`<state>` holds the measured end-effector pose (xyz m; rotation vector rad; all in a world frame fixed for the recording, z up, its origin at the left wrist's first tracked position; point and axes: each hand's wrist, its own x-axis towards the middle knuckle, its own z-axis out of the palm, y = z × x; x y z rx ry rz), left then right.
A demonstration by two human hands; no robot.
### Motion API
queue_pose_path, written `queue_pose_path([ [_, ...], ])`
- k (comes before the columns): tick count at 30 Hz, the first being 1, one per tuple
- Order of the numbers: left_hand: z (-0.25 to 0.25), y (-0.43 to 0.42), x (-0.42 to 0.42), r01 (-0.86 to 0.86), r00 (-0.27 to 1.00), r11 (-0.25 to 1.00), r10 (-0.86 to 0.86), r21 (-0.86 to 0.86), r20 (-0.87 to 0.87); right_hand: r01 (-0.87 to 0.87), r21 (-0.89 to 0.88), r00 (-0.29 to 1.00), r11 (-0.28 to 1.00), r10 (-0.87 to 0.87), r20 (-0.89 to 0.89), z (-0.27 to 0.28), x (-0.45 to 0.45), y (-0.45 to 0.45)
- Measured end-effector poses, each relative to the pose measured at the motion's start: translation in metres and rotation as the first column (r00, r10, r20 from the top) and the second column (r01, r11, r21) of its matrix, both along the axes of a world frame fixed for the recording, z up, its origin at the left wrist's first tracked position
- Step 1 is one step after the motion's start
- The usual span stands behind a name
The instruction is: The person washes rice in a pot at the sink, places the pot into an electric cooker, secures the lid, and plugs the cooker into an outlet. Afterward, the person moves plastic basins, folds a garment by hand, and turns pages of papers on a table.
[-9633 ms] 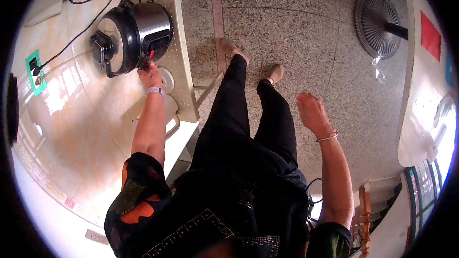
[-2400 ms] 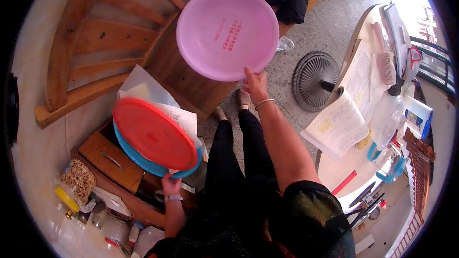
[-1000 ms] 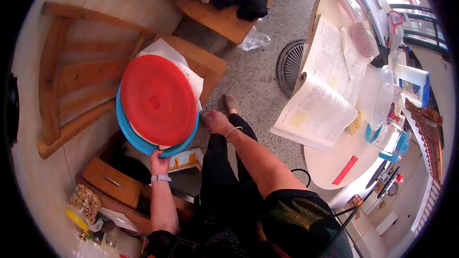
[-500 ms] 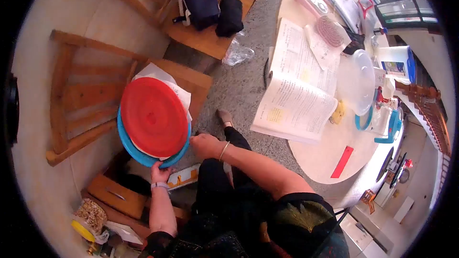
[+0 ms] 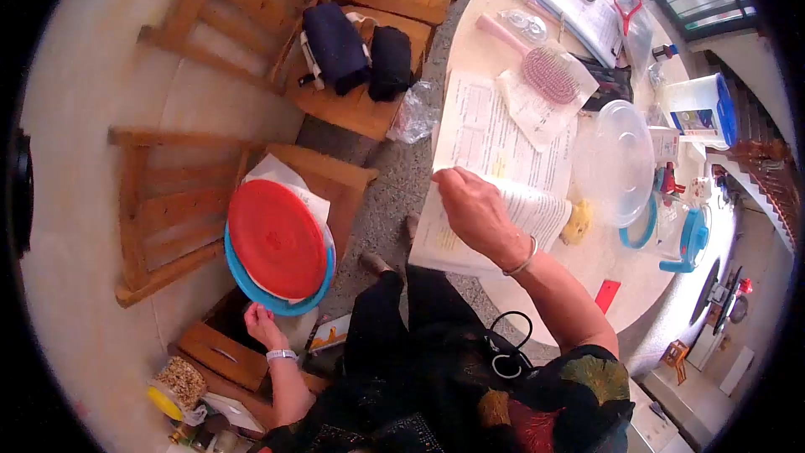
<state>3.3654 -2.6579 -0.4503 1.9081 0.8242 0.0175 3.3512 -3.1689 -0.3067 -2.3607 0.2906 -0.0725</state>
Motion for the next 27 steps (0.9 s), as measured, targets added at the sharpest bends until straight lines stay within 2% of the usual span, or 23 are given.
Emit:
queue_pose_path([
  [1,0.002,-0.014,0.011,0.070,0.997,0.997,-0.070,0.012,0.019,0.040,0.002,0.999,0.999,-0.040,0.023,-0.006,-0.006,-0.009],
  [4,0.024,-0.104,0.059,0.325,0.942,0.942,-0.330,0.084,0.058,0.010,-0.042,0.994,0.999,-0.005,0.110,-0.015,-0.019,-0.016],
  [6,0.029,-0.169,0.090,0.478,0.877,0.878,-0.479,0.019,0.039,0.003,-0.046,0.985,0.999,0.005,0.174,-0.016,-0.019,-0.017],
  [8,0.031,-0.235,0.115,0.635,0.767,0.772,-0.634,0.030,0.097,0.070,-0.095,0.981,0.993,-0.051,0.189,-0.018,-0.014,-0.020],
  [9,0.007,-0.255,0.127,0.640,0.768,0.759,-0.637,-0.116,0.066,0.103,-0.121,0.977,0.987,-0.078,0.196,-0.019,-0.011,-0.022],
  [10,0.006,-0.286,0.139,0.707,0.707,0.697,-0.701,-0.124,0.093,0.152,-0.085,0.972,0.985,-0.133,0.192,-0.026,-0.010,-0.022],
  [12,-0.019,-0.339,0.163,0.808,0.589,0.583,-0.792,-0.087,0.158,0.075,-0.194,0.989,0.978,-0.048,0.141,-0.035,-0.011,-0.024],
  [13,-0.043,-0.361,0.174,0.844,0.525,0.536,-0.829,0.011,0.191,0.035,-0.247,0.994,0.968,-0.008,0.110,-0.038,-0.012,-0.025],
  [14,-0.065,-0.386,0.187,0.869,0.451,0.483,-0.864,0.111,0.225,0.052,-0.218,0.994,0.974,-0.028,0.109,-0.040,-0.012,-0.025],
  [15,-0.059,-0.416,0.198,0.873,0.438,0.467,-0.878,0.142,0.192,0.060,-0.190,0.993,0.980,-0.040,0.107,-0.043,-0.012,-0.025],
  [16,-0.077,-0.435,0.211,0.919,0.355,0.368,-0.929,0.143,0.104,0.058,-0.178,0.995,0.982,-0.043,0.085,-0.044,-0.013,-0.026],
  [19,-0.116,-0.494,0.233,0.879,0.335,0.364,-0.931,0.307,0.143,0.039,-0.123,0.999,0.992,-0.036,0.030,-0.042,-0.011,-0.030],
  [25,-0.176,-0.548,0.265,0.822,0.372,0.317,-0.928,0.472,-0.023,0.048,-0.029,0.999,0.998,-0.048,-0.015,-0.044,-0.010,-0.035],
  [27,-0.177,-0.557,0.268,0.826,0.405,0.307,-0.907,0.473,-0.118,0.059,0.012,0.998,0.998,-0.058,-0.039,-0.043,-0.010,-0.037],
])
